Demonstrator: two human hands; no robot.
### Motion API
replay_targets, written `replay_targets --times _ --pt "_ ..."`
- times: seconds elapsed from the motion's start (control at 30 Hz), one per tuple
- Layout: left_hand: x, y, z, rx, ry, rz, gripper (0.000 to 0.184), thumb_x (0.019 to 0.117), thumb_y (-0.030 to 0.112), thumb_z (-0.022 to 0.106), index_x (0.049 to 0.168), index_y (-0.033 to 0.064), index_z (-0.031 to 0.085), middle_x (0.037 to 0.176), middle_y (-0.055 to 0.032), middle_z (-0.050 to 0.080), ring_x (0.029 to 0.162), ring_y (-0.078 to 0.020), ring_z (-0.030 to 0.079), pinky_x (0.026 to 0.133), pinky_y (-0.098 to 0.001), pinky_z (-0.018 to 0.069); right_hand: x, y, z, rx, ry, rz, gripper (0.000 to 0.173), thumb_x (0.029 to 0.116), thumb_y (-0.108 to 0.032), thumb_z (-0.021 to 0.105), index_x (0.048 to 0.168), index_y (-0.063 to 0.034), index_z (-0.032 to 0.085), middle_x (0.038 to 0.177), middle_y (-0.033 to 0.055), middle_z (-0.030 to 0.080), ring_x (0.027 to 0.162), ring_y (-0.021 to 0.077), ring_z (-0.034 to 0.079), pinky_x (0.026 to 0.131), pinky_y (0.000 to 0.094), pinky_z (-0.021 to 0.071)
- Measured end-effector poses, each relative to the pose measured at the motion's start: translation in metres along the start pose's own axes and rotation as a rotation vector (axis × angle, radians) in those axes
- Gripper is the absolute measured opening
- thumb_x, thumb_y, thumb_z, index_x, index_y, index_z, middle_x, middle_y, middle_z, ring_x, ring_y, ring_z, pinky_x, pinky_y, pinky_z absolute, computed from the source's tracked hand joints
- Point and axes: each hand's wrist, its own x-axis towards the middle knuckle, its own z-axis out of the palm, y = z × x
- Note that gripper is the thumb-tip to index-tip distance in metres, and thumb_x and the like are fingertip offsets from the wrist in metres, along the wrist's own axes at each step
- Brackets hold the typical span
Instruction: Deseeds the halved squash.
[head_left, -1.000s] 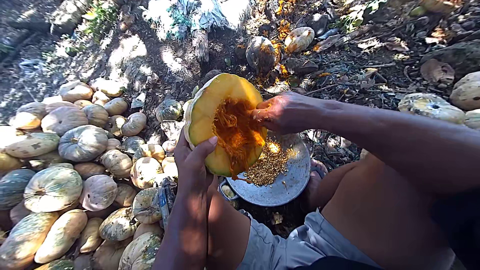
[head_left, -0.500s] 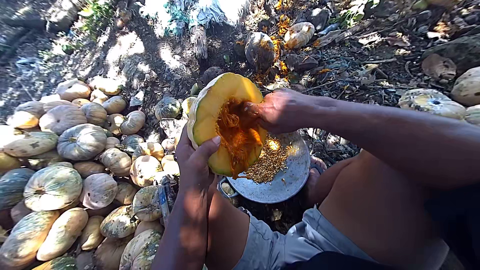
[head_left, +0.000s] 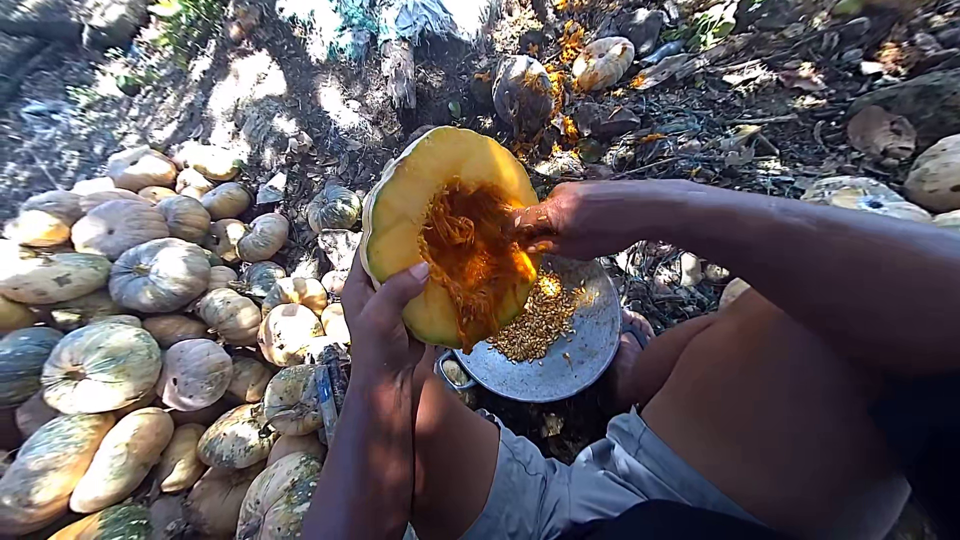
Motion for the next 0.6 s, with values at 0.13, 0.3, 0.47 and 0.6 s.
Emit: replay_targets --times 0.13,0.3,0.47,0.6 --pt "-0.001 0.001 -0.006 -0.006 -0.011 0.028 0.046 0.0790 0.005 0.064 0.124 0.0112 0.058 0.102 -0.0076 0.071 0.088 -0.0158 0.072 0.073 -0.0357 0.0637 -0.006 0.002 0.002 0.070 0.008 -0.101 0.015 0.1022 -0.014 0.060 0.109 -0.0111 0.074 0.081 0.0012 0.070 0.072 0.0099 0.065 0.067 0.0309 0.0529" --pt "-0.001 0.001 -0.008 0.019 -0.054 0.045 0.052 0.0777 0.004 0.067 0.129 0.0115 0.058 0.105 -0.0076 0.070 0.090 -0.0162 0.072 0.075 -0.0358 0.0637 -0.007 0.013 -0.003 0.013 0.076 -0.157 0.025 0.1003 -0.009 0.056 0.115 -0.0129 0.076 0.096 0.0042 0.075 0.088 0.0163 0.072 0.081 0.0387 0.0578" --pt "0.002 0.001 -0.010 0.018 -0.067 0.050 0.049 0.0811 0.006 0.065 0.130 0.0118 0.059 0.106 -0.0082 0.071 0.091 -0.0166 0.072 0.075 -0.0363 0.0638 -0.005 0.020 0.005 0.034 0.258 -0.191 0.011 0.0951 -0.014 0.065 0.105 -0.0081 0.067 0.083 0.0011 0.067 0.071 0.0106 0.065 0.068 0.0324 0.0560" --pt "0.003 0.001 -0.010 0.023 -0.045 0.039 0.047 0.0815 0.007 0.064 0.128 0.0123 0.059 0.106 -0.0076 0.070 0.091 -0.0165 0.072 0.075 -0.0366 0.0638 -0.004 0.009 0.010 -0.053 0.421 -0.231 0.023 0.0910 -0.015 0.066 0.112 -0.0050 0.067 0.086 0.0049 0.064 0.071 0.0155 0.061 0.068 0.0350 0.0552"
